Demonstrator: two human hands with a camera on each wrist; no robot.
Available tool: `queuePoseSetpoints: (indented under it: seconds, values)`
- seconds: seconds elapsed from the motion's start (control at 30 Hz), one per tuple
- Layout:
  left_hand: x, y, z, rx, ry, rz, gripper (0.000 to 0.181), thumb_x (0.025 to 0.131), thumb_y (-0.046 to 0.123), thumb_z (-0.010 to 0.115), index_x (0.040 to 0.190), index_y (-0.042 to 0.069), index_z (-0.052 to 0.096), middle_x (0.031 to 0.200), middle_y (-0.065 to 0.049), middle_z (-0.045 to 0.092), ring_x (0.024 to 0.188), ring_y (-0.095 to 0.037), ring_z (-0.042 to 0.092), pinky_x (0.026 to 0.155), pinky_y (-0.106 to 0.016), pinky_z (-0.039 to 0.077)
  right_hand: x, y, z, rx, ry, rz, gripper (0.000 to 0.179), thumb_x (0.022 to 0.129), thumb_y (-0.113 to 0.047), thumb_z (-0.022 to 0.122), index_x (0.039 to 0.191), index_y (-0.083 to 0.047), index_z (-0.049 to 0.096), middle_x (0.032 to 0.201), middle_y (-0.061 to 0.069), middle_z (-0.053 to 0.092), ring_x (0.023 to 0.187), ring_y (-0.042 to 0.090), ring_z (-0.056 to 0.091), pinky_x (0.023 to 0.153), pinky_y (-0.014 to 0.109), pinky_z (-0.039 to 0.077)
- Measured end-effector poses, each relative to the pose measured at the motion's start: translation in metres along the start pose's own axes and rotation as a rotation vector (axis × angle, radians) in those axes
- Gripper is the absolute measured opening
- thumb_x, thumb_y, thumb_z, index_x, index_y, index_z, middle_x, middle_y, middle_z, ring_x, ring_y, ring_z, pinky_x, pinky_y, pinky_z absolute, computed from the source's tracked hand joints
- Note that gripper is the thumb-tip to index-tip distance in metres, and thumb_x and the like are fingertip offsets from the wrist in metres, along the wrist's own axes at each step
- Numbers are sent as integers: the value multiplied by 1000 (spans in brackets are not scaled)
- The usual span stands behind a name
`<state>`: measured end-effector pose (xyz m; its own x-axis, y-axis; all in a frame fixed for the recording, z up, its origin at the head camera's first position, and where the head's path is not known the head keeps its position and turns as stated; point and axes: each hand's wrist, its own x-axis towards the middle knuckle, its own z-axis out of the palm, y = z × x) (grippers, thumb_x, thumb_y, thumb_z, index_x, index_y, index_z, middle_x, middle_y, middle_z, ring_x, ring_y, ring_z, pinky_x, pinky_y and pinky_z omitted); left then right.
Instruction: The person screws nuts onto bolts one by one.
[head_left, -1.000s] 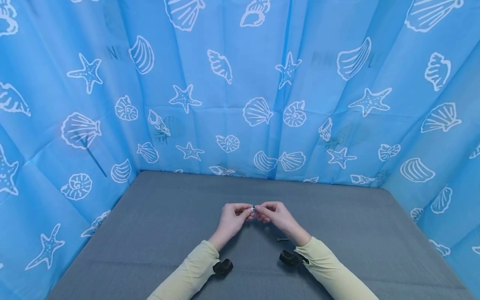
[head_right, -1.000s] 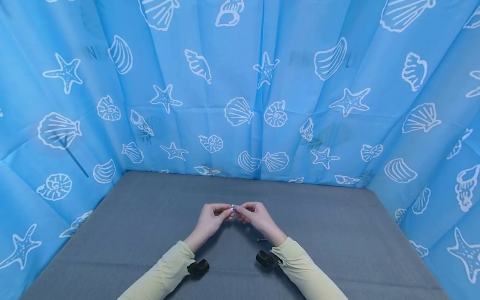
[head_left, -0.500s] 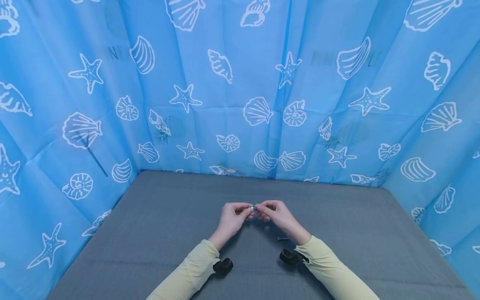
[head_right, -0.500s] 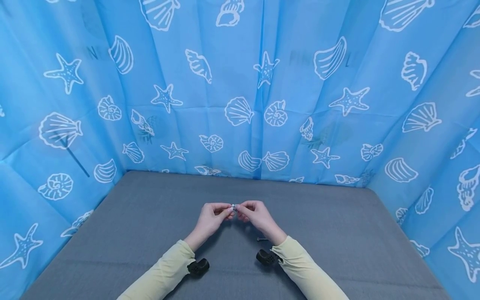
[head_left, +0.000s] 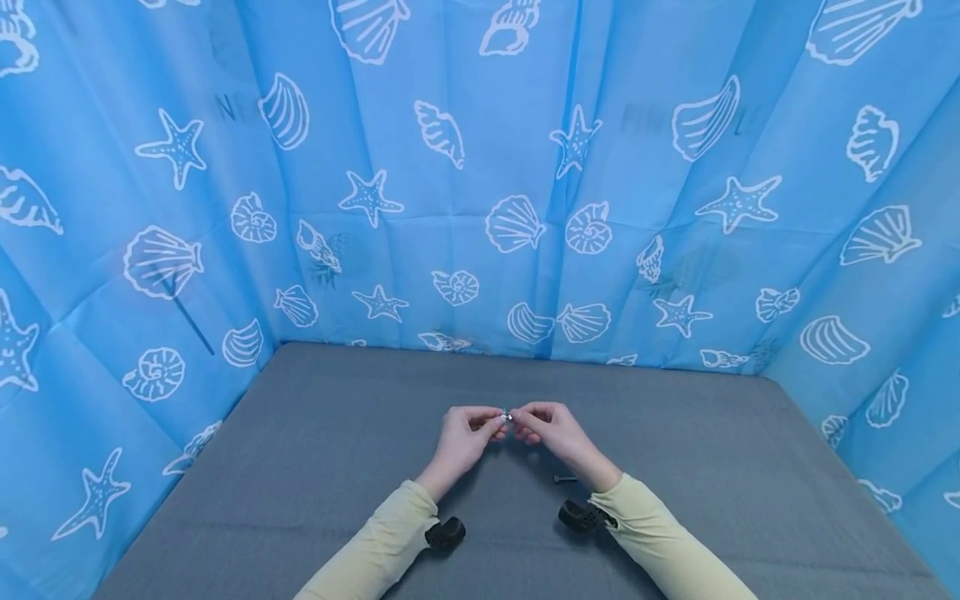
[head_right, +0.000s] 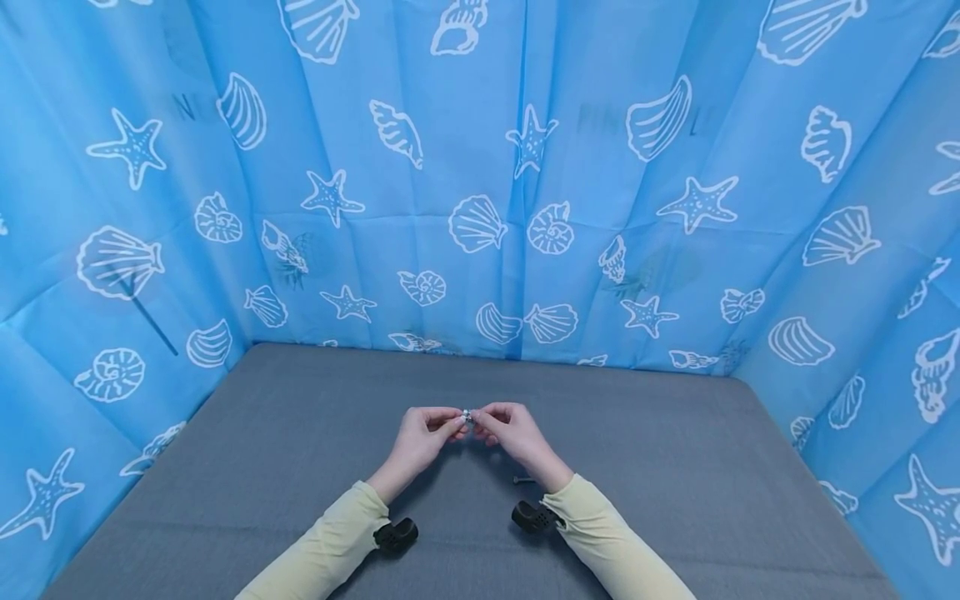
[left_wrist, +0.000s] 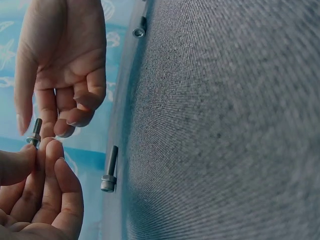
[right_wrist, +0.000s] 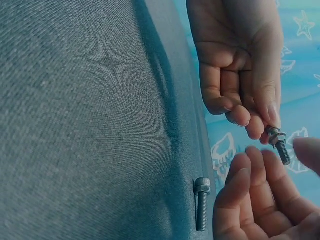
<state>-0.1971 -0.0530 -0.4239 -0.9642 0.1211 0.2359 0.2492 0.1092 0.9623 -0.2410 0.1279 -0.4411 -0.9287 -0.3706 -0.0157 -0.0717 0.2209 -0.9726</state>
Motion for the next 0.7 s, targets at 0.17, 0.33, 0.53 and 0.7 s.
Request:
queuePoseSetpoints:
  seconds: [0.17, 0.33, 0.53, 0.7]
  values:
    - [1, -1, -1, -6, 3, 2, 17, 92, -3, 59, 103, -14, 66, 89, -28, 67, 83, -43, 66, 73, -44, 57, -1, -2, 1, 41, -13, -39, 27, 94, -14, 63, 110, 7, 60, 99, 19, 66, 86, 21, 65, 79, 47, 54]
    - [1, -1, -2, -12, 0, 1, 17, 92, -3, 59, 102, -14, 66, 90, -28, 67, 84, -44, 66, 73, -46, 57, 0, -1, 2, 17, -22, -55, 27, 95, -15, 62, 107, 8, 61, 97, 19, 67, 84, 19, 65, 76, 44, 56]
    - [1, -3, -2, -20, 4, 0, 16, 92, -4, 59, 103, -14, 66, 91, -29, 67, 84, -44, 66, 74, -47, 56, 0, -1, 3, 40, -26, -39, 30, 97, -19, 59, 108, 9, 59, 96, 19, 66, 83, 20, 65, 74, 39, 56]
    - [2, -5, -3, -41, -1, -8, 17, 92, -4, 60, 103, -14, 66, 90, -28, 67, 85, -45, 65, 74, -45, 57, 0, -2, 2, 24, -11, -54, 26, 93, -12, 64, 109, 7, 60, 98, 17, 66, 89, 25, 65, 78, 45, 55]
